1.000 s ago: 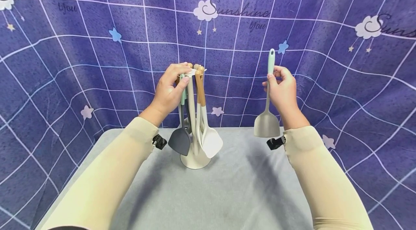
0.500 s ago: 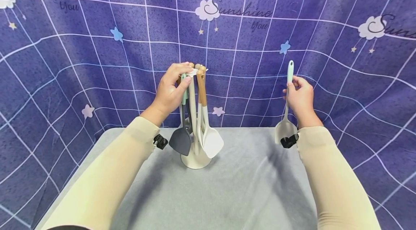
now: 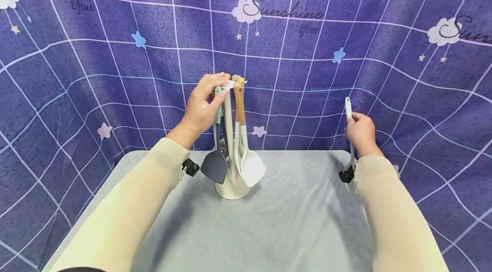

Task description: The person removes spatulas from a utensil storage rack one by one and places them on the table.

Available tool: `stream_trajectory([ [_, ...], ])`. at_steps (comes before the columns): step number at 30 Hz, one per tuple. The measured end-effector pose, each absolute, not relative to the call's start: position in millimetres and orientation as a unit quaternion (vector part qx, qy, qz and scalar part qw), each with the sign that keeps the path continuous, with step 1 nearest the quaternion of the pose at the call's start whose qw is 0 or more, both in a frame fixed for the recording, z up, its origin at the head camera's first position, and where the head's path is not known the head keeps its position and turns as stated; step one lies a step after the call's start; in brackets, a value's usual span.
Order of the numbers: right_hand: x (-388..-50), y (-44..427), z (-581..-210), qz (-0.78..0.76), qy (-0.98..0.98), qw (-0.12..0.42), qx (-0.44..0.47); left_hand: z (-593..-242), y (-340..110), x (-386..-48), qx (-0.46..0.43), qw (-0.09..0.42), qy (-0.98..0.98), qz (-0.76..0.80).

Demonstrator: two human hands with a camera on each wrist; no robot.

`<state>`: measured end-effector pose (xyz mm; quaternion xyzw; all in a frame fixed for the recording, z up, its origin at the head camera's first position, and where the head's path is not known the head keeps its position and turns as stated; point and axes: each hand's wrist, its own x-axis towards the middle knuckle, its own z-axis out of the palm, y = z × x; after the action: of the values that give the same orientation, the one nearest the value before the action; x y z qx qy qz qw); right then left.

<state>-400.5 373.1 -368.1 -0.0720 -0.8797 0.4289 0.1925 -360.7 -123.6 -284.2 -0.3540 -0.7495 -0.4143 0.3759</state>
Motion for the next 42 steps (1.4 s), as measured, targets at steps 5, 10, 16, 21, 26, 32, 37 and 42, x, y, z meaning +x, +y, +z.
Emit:
stream_trajectory([
  [5, -403, 388, -397, 0.363, -0.911, 0.18, -0.081, -284, -123, -360, -0.358, 0.377, -0.747, -0.414],
  [10, -402, 401, -422, 0.302, -0.932, 0.178, -0.094, -284, -123, -361, -0.36, 0.378, -0.744, -0.415],
  [16, -401, 416, -447, 0.281, -0.94, 0.146, -0.126, -283, -121, -361, -0.361, 0.381, -0.744, -0.414],
  [21, -395, 420, -460, 0.262, -0.95, 0.098, -0.14, -283, -120, -361, -0.359, 0.382, -0.746, -0.411],
  [26, -392, 420, -472, 0.263, -0.952, 0.085, -0.131, -284, -122, -361, -0.357, 0.385, -0.745, -0.413],
  [32, -409, 428, -503, 0.257, -0.955, 0.098, -0.111, -284, -126, -359, -0.349, 0.383, -0.75, -0.411],
  [37, -401, 421, -503, 0.252, -0.957, 0.097, -0.106, -284, -124, -359, -0.35, 0.383, -0.748, -0.413],
  [42, -395, 415, -505, 0.235, -0.964, 0.086, -0.087, -284, -122, -360, -0.352, 0.383, -0.748, -0.412],
])
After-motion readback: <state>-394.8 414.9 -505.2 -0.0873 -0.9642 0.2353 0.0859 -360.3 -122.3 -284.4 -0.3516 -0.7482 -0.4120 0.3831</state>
